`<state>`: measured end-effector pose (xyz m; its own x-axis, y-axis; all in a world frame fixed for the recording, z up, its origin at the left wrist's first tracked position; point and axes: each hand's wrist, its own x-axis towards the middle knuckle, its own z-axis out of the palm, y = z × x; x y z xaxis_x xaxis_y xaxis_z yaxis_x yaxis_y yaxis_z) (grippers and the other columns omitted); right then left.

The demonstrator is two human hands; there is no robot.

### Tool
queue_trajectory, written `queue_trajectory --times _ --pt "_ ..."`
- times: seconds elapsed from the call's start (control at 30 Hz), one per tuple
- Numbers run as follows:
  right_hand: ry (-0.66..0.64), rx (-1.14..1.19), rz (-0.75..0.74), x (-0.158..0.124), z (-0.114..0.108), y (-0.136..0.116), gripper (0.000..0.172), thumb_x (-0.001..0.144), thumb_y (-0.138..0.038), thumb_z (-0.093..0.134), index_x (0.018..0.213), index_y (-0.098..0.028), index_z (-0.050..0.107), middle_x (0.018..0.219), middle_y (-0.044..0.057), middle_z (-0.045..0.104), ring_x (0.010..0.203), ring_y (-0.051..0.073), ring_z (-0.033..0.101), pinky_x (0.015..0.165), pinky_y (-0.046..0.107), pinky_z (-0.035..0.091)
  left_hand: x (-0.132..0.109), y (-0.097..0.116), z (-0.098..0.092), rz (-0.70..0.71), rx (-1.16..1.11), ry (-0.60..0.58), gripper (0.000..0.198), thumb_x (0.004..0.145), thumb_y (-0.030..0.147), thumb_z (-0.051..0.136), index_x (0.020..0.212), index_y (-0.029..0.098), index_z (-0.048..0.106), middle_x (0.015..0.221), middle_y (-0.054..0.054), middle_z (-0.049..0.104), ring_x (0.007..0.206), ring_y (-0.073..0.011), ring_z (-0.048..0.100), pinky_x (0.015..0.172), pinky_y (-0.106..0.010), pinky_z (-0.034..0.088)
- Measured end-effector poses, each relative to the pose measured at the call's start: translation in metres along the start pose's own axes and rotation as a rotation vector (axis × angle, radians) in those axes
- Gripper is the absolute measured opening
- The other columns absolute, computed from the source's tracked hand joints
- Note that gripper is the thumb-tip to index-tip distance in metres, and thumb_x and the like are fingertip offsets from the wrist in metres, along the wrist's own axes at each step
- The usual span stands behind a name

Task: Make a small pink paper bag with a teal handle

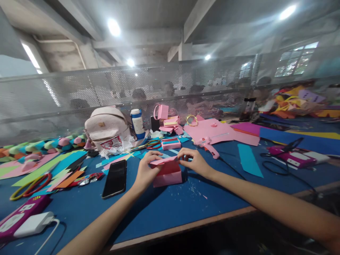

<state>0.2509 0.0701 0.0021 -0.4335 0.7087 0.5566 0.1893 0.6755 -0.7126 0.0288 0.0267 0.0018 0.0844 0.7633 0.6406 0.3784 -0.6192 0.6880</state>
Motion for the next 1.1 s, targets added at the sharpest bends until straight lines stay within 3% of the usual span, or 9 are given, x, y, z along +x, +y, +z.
queue_trajectory --times 0.23,0.63,0.9,1.1 --pt "-0.004 -0.01 0.008 0.0019 0.0005 -0.0008 0.02 0.08 -0.033 0.066 0.068 -0.018 0.063 0.078 0.004 0.062 0.068 0.015 0.056 0.058 0.027 0.042 -0.002 0.0037 0.0017 0.014 0.007 -0.027 0.013 0.073 0.011 0.061 0.074 0.02 0.07 0.101 -0.006 0.066 0.099 -0.0225 0.063 0.091 -0.038 0.045" --pt "-0.002 -0.017 -0.072 -0.001 0.0003 -0.0069 0.018 0.088 -0.034 0.061 0.086 -0.018 0.069 0.092 0.007 0.066 0.08 0.017 0.06 0.064 0.027 0.045 0.0009 0.003 -0.0019 0.014 -0.003 0.058 0.012 0.073 0.01 0.062 0.072 0.019 0.07 0.098 -0.006 0.066 0.098 -0.0214 0.062 0.089 -0.036 0.045" --pt "-0.004 0.006 -0.073 -0.0009 0.0018 -0.0013 0.015 0.084 -0.031 0.067 0.078 -0.018 0.069 0.085 0.004 0.064 0.069 0.014 0.057 0.059 0.025 0.042 -0.0023 0.0082 0.0031 0.047 0.003 -0.011 0.014 0.072 0.009 0.06 0.072 0.019 0.07 0.097 -0.006 0.066 0.096 -0.0213 0.062 0.089 -0.036 0.045" --pt "-0.01 0.01 -0.065 -0.0019 0.0017 -0.0011 0.014 0.082 -0.031 0.069 0.08 -0.017 0.069 0.086 0.004 0.064 0.07 0.014 0.056 0.061 0.025 0.043 -0.0021 0.0068 0.003 0.036 -0.002 0.001 0.014 0.072 0.009 0.059 0.073 0.018 0.07 0.098 -0.007 0.066 0.096 -0.0215 0.062 0.089 -0.036 0.045"
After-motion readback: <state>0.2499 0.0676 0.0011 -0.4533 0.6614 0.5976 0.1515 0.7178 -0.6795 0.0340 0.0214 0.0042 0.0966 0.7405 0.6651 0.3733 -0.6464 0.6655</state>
